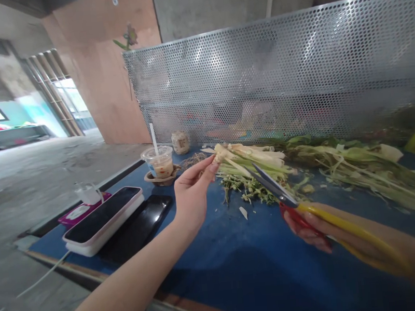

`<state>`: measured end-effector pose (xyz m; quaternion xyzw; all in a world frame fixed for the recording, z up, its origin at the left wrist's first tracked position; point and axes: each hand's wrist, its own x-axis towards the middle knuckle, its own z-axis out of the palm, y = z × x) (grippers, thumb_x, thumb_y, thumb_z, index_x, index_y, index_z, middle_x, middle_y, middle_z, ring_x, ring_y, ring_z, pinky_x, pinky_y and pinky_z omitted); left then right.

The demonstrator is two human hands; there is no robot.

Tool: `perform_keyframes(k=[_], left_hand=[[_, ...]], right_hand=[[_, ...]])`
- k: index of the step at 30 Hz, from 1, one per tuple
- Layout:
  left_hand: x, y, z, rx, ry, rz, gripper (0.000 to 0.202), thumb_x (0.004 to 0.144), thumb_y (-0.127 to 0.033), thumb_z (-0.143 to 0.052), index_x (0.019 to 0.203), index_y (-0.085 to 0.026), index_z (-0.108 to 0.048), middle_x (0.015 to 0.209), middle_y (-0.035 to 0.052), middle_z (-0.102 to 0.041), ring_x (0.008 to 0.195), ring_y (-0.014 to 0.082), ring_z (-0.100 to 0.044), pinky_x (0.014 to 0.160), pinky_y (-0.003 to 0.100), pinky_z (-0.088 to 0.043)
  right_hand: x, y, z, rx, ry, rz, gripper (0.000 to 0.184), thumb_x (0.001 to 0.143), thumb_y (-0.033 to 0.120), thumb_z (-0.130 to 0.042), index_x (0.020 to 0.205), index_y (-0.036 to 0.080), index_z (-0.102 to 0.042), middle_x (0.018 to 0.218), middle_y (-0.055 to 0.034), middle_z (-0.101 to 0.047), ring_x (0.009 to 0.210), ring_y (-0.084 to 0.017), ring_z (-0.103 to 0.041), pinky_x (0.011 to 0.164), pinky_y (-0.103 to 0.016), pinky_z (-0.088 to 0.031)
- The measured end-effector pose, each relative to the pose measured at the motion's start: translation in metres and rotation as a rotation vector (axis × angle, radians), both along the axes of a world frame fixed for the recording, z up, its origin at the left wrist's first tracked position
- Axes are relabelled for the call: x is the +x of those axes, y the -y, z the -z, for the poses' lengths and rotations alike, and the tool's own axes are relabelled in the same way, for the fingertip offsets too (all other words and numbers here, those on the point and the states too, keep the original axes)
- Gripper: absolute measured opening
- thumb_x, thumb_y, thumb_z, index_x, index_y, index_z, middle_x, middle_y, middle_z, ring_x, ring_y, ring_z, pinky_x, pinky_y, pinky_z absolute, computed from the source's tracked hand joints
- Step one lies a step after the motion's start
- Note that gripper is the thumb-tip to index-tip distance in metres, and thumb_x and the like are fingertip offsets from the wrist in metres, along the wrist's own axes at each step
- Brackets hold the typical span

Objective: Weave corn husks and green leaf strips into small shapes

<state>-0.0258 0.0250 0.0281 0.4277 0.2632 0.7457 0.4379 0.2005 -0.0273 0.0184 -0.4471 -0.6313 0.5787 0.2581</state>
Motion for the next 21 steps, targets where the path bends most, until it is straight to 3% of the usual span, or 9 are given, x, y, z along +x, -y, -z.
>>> perform_keyframes(k=[4,7,21], left_hand=[[0.001,0.001,0.001,-0.002,0.048,-0.016,0.018,0.058,-0.018,-0.074,0.076,-0.023,-0.071,0.075,-0.0008,-0.071,0.069,0.0089,-0.06,0.058,0.018,-0.045],[0.003,0.001,0.002,-0.016,0.042,0.008,0.017,0.058,-0.017,-0.074,0.074,-0.023,-0.072,0.076,0.0004,-0.071,0.072,0.0108,-0.061,0.057,0.019,-0.045],[0.009,0.006,0.009,-0.047,-0.044,0.104,0.016,0.059,-0.018,-0.074,0.074,-0.022,-0.072,0.078,0.0012,-0.072,0.079,0.0126,-0.064,0.072,0.022,-0.05]], right_hand=[[-0.004,0.0,0.018,0.034,-0.092,-0.137,0.035,0.082,0.054,-0.039,0.079,0.02,-0.048,0.065,0.0034,-0.037,0.051,-0.008,-0.03,0.047,-0.022,-0.03],[-0.005,0.001,0.024,0.044,-0.093,-0.119,0.033,0.084,0.052,-0.036,0.081,0.021,-0.048,0.066,0.0029,-0.038,0.052,-0.008,-0.033,0.048,-0.022,-0.031],[-0.017,0.005,0.015,-0.11,-0.139,-0.058,0.044,0.075,0.064,-0.039,0.072,0.02,-0.042,0.055,0.007,-0.029,0.045,-0.007,-0.023,0.042,-0.02,-0.026]])
